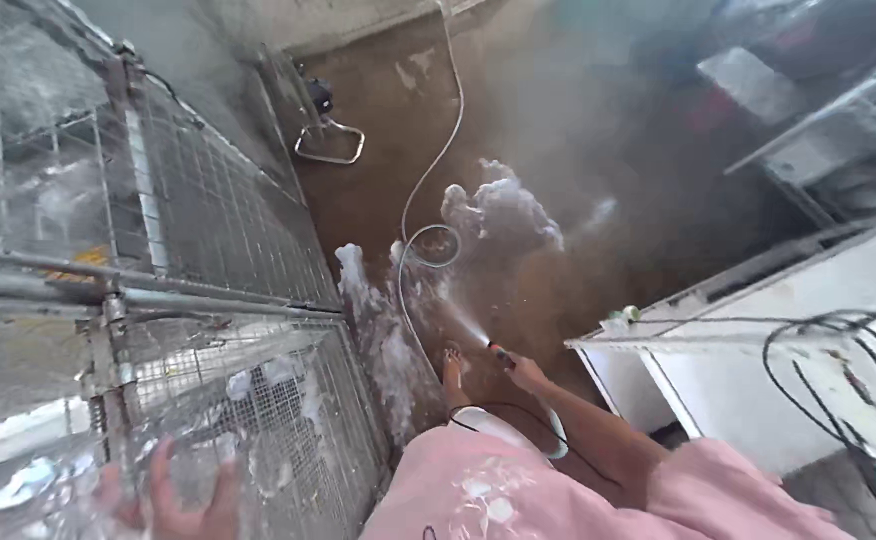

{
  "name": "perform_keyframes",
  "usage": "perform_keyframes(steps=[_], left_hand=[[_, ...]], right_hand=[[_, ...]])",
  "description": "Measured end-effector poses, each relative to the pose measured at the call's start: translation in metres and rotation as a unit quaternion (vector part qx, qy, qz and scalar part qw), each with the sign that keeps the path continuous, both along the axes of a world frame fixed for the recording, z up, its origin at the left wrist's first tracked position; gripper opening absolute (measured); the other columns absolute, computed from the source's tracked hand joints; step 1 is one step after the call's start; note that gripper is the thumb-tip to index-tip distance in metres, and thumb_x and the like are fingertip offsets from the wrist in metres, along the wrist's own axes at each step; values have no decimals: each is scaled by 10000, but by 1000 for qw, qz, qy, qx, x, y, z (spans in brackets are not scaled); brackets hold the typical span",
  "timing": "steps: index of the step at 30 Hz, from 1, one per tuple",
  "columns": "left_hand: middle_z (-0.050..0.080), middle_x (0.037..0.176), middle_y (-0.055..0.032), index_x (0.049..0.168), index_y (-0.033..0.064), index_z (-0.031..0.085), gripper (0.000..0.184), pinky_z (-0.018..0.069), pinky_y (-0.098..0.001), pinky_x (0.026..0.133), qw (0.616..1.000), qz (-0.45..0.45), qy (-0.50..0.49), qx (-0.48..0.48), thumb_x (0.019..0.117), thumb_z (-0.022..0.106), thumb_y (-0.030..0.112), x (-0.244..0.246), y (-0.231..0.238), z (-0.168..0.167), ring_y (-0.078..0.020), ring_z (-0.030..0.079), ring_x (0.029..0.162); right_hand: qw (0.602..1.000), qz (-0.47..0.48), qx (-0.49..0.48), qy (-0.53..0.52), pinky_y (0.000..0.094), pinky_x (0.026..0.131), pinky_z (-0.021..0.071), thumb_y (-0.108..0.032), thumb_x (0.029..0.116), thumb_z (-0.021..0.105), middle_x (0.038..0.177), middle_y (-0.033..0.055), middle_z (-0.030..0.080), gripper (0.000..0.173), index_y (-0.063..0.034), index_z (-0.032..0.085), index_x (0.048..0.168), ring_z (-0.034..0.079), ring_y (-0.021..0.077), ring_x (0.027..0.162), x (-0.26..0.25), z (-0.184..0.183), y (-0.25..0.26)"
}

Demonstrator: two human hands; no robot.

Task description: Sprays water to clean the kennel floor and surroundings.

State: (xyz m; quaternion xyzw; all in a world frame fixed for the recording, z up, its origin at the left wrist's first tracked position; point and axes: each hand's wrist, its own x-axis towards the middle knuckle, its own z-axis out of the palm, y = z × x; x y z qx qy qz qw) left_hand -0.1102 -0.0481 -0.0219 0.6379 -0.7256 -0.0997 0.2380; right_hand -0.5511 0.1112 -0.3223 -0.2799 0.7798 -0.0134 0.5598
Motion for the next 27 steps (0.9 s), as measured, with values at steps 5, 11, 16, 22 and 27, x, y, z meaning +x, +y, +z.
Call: perform_keyframes(steps=[5, 11, 16, 22, 27], left_hand=[[204, 1588, -414, 1373, -55, 581, 578, 198, -654, 1205, 984, 41, 40, 168, 875, 712, 209, -22, -11, -79, -589, 166, 1490], [166, 1635, -351, 1435, 77, 574, 552, 271, -630, 1192, 886, 137, -48, 441, 929, 751, 210, -6, 23, -161, -547, 182, 1504], [285, 1588, -357, 1450, 54, 548, 545, 325, -601, 1171, 818, 172, -37, 547, 954, 730, 192, 19, 61, -210, -523, 309, 1464], [467, 1496, -313, 1442, 44, 562, 520, 360, -568, 1163, 797, 137, -51, 587, 972, 704, 218, 28, 77, -236, -464, 432, 1413], [479, 1492, -299, 1444, 27, 549, 493, 380, -540, 1161, 813, 70, -9, 578, 996, 671, 192, 1, 48, -222, -434, 461, 1401]], right_hand=[[995, 89, -39, -38, 585, 1102, 451, -194, 1054, 558, 1382, 257, 613, 545, -110, 418, 1574, 601, 421, 1278, 21, 0, -58], [994, 106, 5, -26, 609, 1073, 462, -214, 1047, 570, 1381, 256, 613, 528, -109, 449, 1550, 602, 431, 1272, 15, -2, -96], [997, 72, -6, -3, 593, 1064, 474, -200, 1057, 549, 1357, 257, 625, 559, -124, 386, 1587, 619, 427, 1247, 5, 4, -95], [984, 166, -15, -71, 587, 1082, 463, -225, 1049, 574, 1378, 238, 619, 553, -144, 419, 1574, 611, 407, 1265, 23, 3, -93], [977, 179, -76, -84, 558, 1104, 458, -200, 1035, 607, 1426, 227, 589, 576, -125, 419, 1575, 599, 388, 1288, 49, 12, -125]])
